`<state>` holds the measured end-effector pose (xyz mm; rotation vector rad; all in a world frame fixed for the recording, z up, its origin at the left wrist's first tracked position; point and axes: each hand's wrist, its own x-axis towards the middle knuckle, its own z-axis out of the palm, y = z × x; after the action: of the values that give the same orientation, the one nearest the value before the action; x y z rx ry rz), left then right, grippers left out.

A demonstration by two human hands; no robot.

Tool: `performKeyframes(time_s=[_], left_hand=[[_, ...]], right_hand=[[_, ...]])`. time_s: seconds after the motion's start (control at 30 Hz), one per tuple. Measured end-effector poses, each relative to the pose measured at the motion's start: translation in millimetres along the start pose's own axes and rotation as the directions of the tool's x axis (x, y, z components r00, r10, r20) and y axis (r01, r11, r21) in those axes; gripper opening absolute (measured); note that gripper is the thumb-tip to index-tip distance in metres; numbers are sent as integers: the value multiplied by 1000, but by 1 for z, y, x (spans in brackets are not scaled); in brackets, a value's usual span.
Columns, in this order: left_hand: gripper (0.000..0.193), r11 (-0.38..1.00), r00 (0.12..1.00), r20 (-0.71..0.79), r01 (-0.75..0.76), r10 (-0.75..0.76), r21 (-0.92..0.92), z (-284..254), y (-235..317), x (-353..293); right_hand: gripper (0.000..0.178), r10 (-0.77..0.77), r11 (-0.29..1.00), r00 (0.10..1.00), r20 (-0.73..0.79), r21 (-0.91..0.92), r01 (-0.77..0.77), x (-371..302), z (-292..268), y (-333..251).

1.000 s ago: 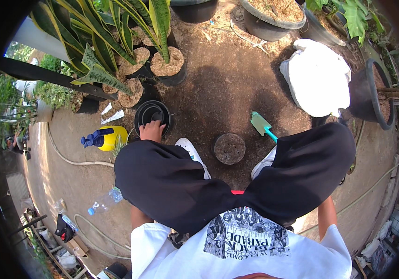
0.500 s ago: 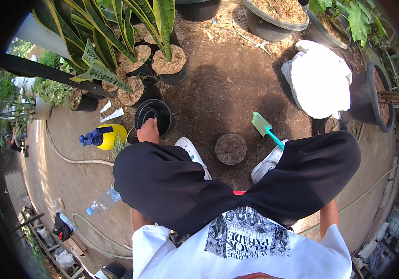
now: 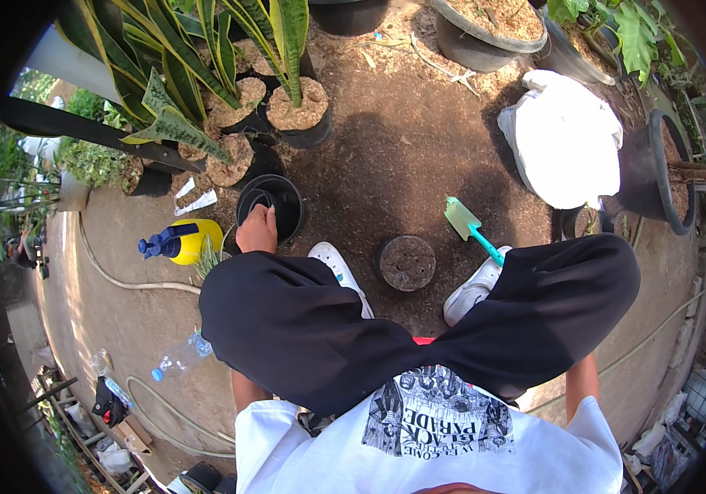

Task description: The person sits on a small stool and uses a green trowel to scoop soil into a black pot. They then place a small plant into the pot and continue adding soil around it, patting it down with the trowel.

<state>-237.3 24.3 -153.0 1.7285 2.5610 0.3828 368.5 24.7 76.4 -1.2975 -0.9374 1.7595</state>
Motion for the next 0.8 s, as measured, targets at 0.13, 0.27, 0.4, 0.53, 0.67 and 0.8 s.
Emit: performKeyframes(time_s=[0.13,0.27,0.4,0.53,0.67,0.8], left_hand=[[28,999,996,-89,-8,5,-31,-8,6,6],[28,1000,979,-202,-2,-3,-22,-29,-1,14],[26,993,941,-327,60,-92,-106,-90,11,20],[31,929,873,-410,116,-264,-352,-180,24,20],[26,937,761,-594,50,-260,-346,-275,45,-8],[26,984,727,-671,33,-144,-176,-337,93,-50]], right_hand=[[72,4,1000,1000,-10,2,-4,-2,-2,0],[72,14,1000,1000,-7,4,-14,-3,-2,0],[72,32,999,999,-6,21,-31,-1,-4,1],[72,58,997,998,-41,51,-55,-3,-12,1],[72,161,981,983,-89,123,-150,11,-32,-10],[75,366,929,922,126,-99,-355,70,-155,-62]])
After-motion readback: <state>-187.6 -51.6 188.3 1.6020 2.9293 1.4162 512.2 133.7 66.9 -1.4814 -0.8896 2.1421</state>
